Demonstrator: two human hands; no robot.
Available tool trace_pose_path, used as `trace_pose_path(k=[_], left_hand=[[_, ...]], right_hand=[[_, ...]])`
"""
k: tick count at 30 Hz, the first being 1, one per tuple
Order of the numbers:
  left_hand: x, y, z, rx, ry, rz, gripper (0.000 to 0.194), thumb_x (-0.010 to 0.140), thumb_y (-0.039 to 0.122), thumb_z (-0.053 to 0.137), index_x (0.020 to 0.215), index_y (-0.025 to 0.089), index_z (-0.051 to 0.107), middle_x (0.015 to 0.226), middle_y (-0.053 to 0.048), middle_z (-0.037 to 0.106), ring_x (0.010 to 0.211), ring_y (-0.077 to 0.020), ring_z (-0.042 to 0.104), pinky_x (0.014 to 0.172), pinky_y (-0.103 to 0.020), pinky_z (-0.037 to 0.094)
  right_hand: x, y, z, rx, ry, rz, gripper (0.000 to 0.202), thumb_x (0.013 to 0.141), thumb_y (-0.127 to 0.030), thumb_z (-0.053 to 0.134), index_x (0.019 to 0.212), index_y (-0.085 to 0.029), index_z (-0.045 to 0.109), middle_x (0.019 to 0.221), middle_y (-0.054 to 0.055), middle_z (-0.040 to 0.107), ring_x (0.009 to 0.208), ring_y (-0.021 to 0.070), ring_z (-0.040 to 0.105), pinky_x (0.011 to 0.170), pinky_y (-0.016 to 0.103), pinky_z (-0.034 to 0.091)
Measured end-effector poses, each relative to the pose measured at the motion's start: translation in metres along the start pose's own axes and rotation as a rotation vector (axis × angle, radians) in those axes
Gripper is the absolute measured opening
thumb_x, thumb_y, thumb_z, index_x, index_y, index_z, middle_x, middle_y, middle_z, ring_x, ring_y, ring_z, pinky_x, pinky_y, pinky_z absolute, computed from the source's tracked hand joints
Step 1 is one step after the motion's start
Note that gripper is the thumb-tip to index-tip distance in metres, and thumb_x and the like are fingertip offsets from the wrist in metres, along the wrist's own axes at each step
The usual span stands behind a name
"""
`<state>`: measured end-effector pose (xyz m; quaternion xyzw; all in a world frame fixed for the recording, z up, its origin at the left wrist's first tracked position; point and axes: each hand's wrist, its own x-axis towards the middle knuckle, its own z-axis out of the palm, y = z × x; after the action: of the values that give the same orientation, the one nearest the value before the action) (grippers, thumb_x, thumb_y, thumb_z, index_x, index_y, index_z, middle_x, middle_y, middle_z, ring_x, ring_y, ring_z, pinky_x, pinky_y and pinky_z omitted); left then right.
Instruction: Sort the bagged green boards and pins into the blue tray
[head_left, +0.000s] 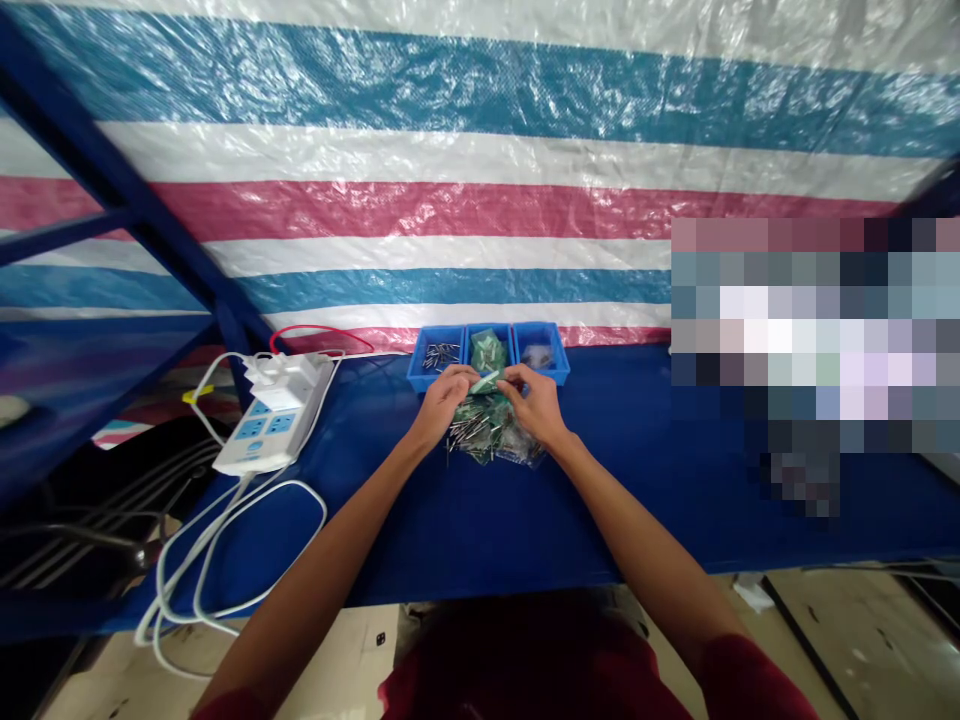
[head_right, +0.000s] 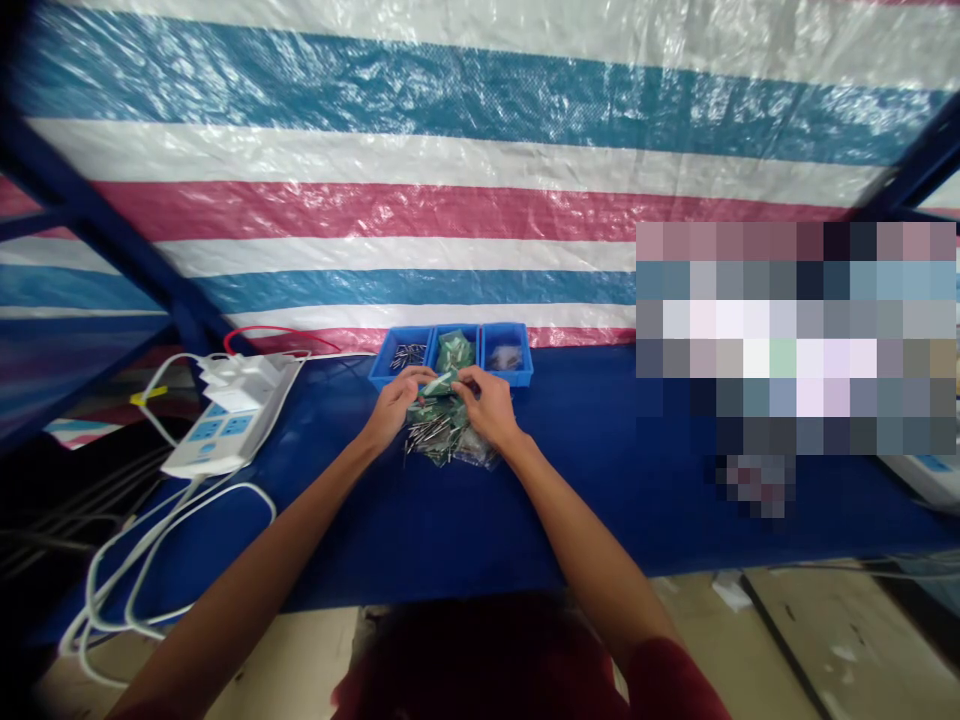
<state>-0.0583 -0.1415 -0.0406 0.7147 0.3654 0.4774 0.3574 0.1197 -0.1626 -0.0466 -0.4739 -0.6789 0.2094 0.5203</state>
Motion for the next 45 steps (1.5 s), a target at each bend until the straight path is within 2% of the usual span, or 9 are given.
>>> trace_pose_path(k=[3, 12, 17, 20, 26, 31, 35, 40, 45], left_hand=[[0.000, 0.001, -0.002, -0.016, -0.041, -0.024, 0.055, 0.079, 0.068, 0.057, 0.089, 0.015, 0.069, 0.095, -0.011, 0.069, 0.088, -0.0228, 0.064, 0.072, -0.031, 0.052], [-0.003, 0.002, 0.000, -0.150, 0.030, -0.137, 0.035, 0.074, 0.047, 0.073, 0.086, 0.016, 0.063, 0.059, 0.002, 0.059, 0.049, -0.0127, 0.056, 0.050, -0.025, 0.045], [-0.004, 0.003, -0.002, -0.284, 0.015, -0.188, 0.039, 0.073, 0.044, 0.075, 0.095, 0.020, 0.053, 0.048, 0.009, 0.052, 0.031, -0.0090, 0.045, 0.034, -0.020, 0.033], [-0.005, 0.002, 0.002, -0.279, 0.009, -0.206, 0.038, 0.075, 0.049, 0.073, 0.087, 0.019, 0.054, 0.047, 0.008, 0.051, 0.028, -0.0077, 0.041, 0.032, -0.019, 0.027], [-0.004, 0.000, 0.003, -0.097, 0.104, -0.119, 0.048, 0.086, 0.060, 0.053, 0.073, 0.015, 0.062, 0.064, -0.002, 0.062, 0.050, -0.0109, 0.053, 0.049, -0.023, 0.043], [-0.004, 0.004, 0.004, -0.160, 0.040, -0.096, 0.036, 0.077, 0.049, 0.070, 0.086, 0.016, 0.061, 0.067, 0.001, 0.061, 0.058, -0.0130, 0.060, 0.059, -0.025, 0.049], [-0.004, 0.009, 0.007, -0.277, 0.057, -0.124, 0.041, 0.078, 0.041, 0.073, 0.106, 0.021, 0.050, 0.052, 0.009, 0.050, 0.042, -0.0092, 0.052, 0.048, -0.021, 0.043], [-0.004, 0.005, 0.007, -0.284, 0.075, -0.125, 0.033, 0.080, 0.048, 0.069, 0.085, 0.017, 0.056, 0.049, 0.008, 0.046, 0.037, -0.0059, 0.041, 0.041, -0.019, 0.032], [-0.002, 0.002, 0.004, -0.065, 0.060, -0.038, 0.039, 0.084, 0.053, 0.060, 0.077, 0.015, 0.066, 0.074, -0.003, 0.061, 0.060, -0.0121, 0.055, 0.054, -0.024, 0.045]], right_hand=[[0.000, 0.001, 0.000, 0.049, 0.033, 0.037, 0.011, 0.082, -0.030, 0.057, 0.082, -0.019, 0.059, 0.070, 0.000, 0.063, 0.066, 0.0154, 0.057, 0.067, 0.027, 0.045], [-0.005, -0.004, 0.002, 0.171, -0.085, 0.022, 0.019, 0.091, -0.030, 0.047, 0.100, -0.021, 0.061, 0.061, -0.003, 0.057, 0.056, 0.0141, 0.056, 0.063, 0.028, 0.047], [-0.004, 0.001, 0.005, -0.017, -0.036, -0.217, 0.027, 0.087, -0.015, 0.047, 0.105, -0.024, 0.065, 0.112, 0.008, 0.062, 0.097, 0.0200, 0.060, 0.086, 0.037, 0.049], [-0.004, 0.008, 0.008, -0.050, 0.001, -0.312, 0.021, 0.085, -0.014, 0.051, 0.097, -0.022, 0.066, 0.116, 0.009, 0.061, 0.104, 0.0209, 0.059, 0.091, 0.037, 0.047], [-0.003, 0.007, 0.009, -0.047, 0.037, -0.095, 0.010, 0.086, -0.028, 0.058, 0.082, -0.020, 0.062, 0.070, 0.000, 0.062, 0.066, 0.0159, 0.056, 0.068, 0.029, 0.046], [-0.003, -0.003, 0.003, 0.133, 0.028, 0.046, 0.030, 0.083, -0.029, 0.061, 0.112, -0.021, 0.056, 0.056, -0.008, 0.052, 0.051, 0.0119, 0.046, 0.057, 0.026, 0.041], [-0.005, -0.006, 0.000, 0.185, -0.041, -0.026, 0.025, 0.090, -0.024, 0.046, 0.108, -0.023, 0.064, 0.066, -0.003, 0.058, 0.060, 0.0142, 0.056, 0.065, 0.029, 0.046], [-0.002, -0.002, 0.001, 0.116, 0.009, -0.212, 0.020, 0.087, -0.022, 0.053, 0.099, -0.024, 0.068, 0.111, 0.007, 0.063, 0.100, 0.0209, 0.061, 0.086, 0.037, 0.050], [0.000, 0.006, 0.005, 0.031, 0.047, -0.147, 0.014, 0.088, -0.030, 0.058, 0.082, -0.021, 0.065, 0.084, 0.005, 0.068, 0.079, 0.0187, 0.063, 0.077, 0.033, 0.051]])
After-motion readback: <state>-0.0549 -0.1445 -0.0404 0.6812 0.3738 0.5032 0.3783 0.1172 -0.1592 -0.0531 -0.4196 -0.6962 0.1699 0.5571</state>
